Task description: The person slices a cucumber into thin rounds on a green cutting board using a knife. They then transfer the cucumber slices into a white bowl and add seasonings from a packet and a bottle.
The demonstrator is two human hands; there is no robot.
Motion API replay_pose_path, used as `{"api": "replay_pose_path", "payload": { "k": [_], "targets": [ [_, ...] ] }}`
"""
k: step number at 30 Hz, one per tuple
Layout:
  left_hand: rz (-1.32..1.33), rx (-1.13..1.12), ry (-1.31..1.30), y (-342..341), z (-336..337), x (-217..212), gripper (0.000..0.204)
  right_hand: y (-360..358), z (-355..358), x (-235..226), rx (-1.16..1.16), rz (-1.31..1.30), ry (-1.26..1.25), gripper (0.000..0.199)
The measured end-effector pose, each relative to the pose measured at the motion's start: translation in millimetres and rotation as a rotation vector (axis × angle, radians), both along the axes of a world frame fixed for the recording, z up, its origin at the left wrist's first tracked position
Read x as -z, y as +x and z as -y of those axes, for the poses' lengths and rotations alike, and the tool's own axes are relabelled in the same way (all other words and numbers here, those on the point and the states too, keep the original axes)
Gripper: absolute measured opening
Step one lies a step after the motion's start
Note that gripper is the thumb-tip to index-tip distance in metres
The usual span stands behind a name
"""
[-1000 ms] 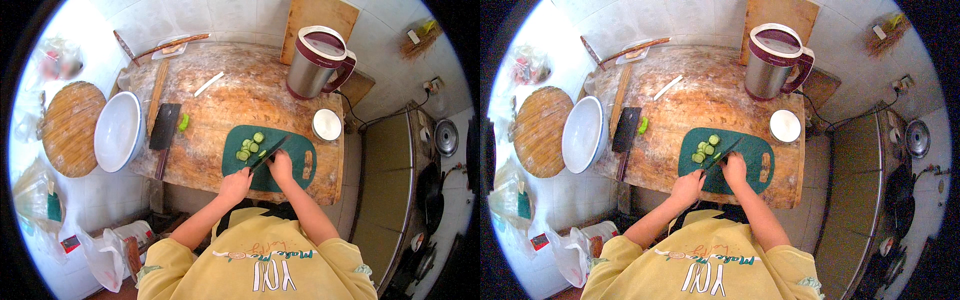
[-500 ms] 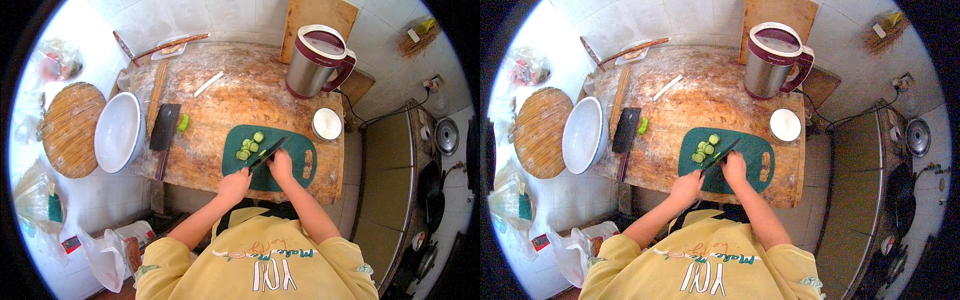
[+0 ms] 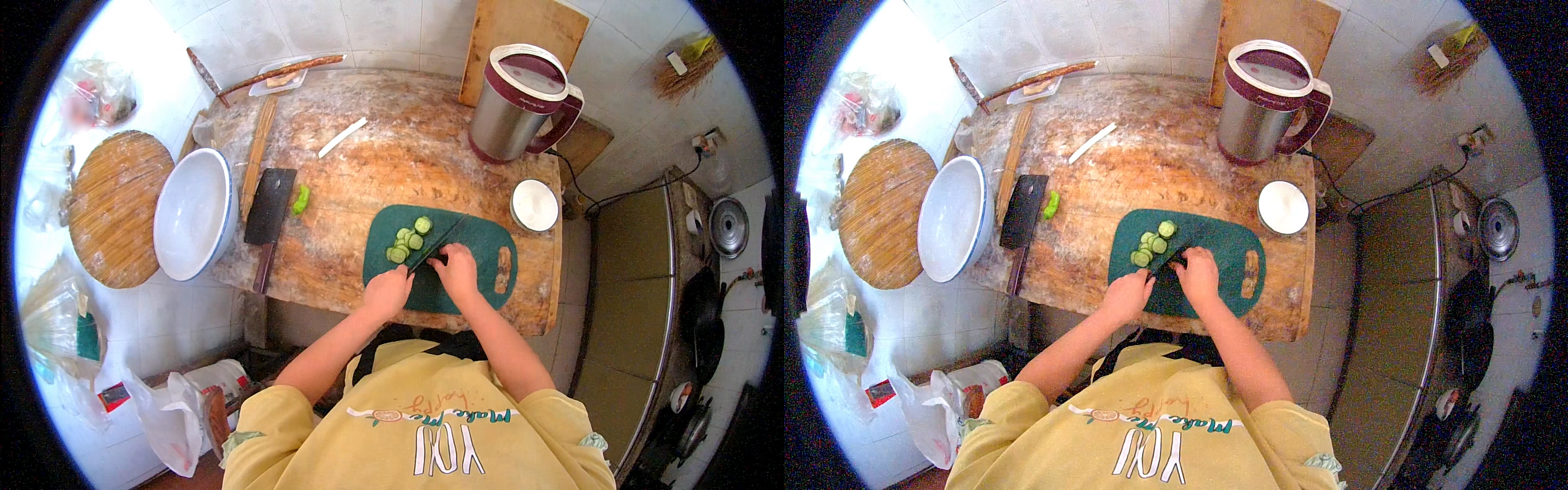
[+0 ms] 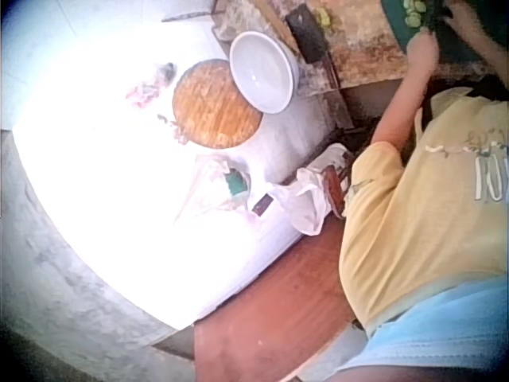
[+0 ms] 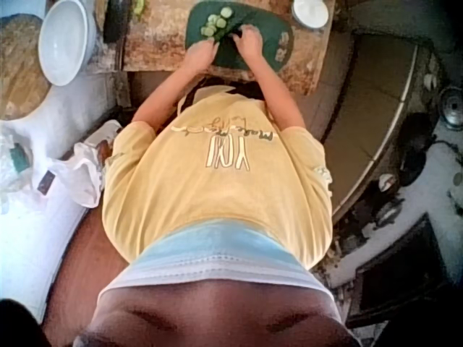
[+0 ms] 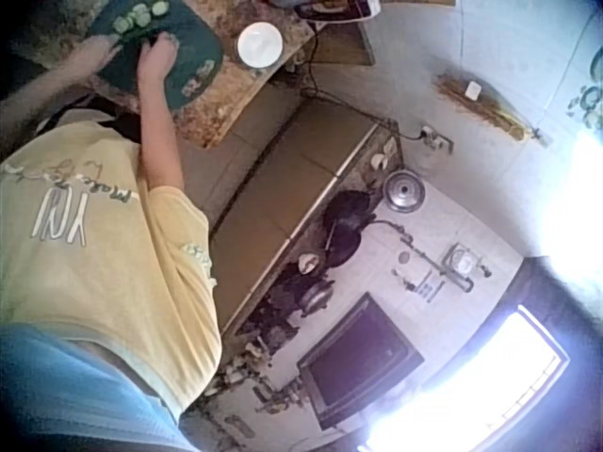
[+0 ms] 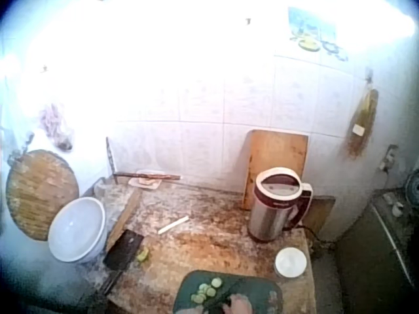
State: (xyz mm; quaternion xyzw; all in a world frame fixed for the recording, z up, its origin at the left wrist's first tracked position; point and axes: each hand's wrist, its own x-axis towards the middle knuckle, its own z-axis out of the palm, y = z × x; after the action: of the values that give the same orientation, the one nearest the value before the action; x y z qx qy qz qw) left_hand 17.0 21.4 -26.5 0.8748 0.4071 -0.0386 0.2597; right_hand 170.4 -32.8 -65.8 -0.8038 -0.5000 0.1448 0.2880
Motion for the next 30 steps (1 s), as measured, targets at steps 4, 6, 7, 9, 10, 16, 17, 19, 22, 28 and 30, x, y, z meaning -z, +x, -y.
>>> {"api": "replay_pose_path", "payload": {
  "k": [4, 6, 7, 9, 10, 16, 17, 19, 22, 28, 30],
  "targets": [
    [0.052, -0.035, -0.009, -4.5, 0.1, 4.0, 0.028, 0.3, -0.5, -2.4, 0.016, -0.056, -0.036, 0.026],
    [0.076, -0.042, 0.017, -5.8, 2.0, 1.6, 0.027, 1.0, -0.7, -2.7, 0.020, -0.061, -0.059, 0.027],
    [0.088, -0.039, 0.045, -6.6, 3.7, -2.6, 0.026, 1.5, -1.3, -2.5, 0.023, -0.064, -0.072, 0.028],
    [0.085, -0.020, 0.072, -6.7, 6.0, -14.1, 0.025, 1.6, -1.5, -3.6, 0.038, -0.092, -0.081, 0.030],
    [0.071, -0.004, 0.071, -6.2, 7.1, -20.7, 0.025, 1.5, -1.1, -5.8, 0.049, -0.116, -0.077, 0.030],
    [0.024, 0.047, 0.060, -6.9, 9.6, -28.6, 0.025, 3.6, -0.3, 3.1, 0.002, -0.085, -0.031, 0.030],
    [0.013, 0.047, 0.055, -6.5, 9.8, -29.4, 0.025, 3.2, -0.3, 2.4, -0.003, -0.074, -0.012, 0.029],
    [0.015, 0.056, 0.065, -6.6, 9.8, -28.8, 0.025, 2.2, -0.3, 0.4, 0.008, -0.080, 0.023, 0.023],
    [-0.016, 0.070, 0.077, -8.9, 9.8, -24.6, 0.024, 2.8, -0.6, -0.7, 0.024, -0.106, -0.002, 0.025],
    [-0.093, 0.001, 0.026, -33.5, 8.8, -20.4, 0.027, 6.0, -1.5, 2.6, 0.005, -0.056, -0.070, 0.027],
    [-0.058, -0.005, 0.038, -34.2, 10.9, -24.6, 0.028, 5.9, -2.1, 3.9, 0.004, -0.057, -0.054, 0.028]
  ]
}}
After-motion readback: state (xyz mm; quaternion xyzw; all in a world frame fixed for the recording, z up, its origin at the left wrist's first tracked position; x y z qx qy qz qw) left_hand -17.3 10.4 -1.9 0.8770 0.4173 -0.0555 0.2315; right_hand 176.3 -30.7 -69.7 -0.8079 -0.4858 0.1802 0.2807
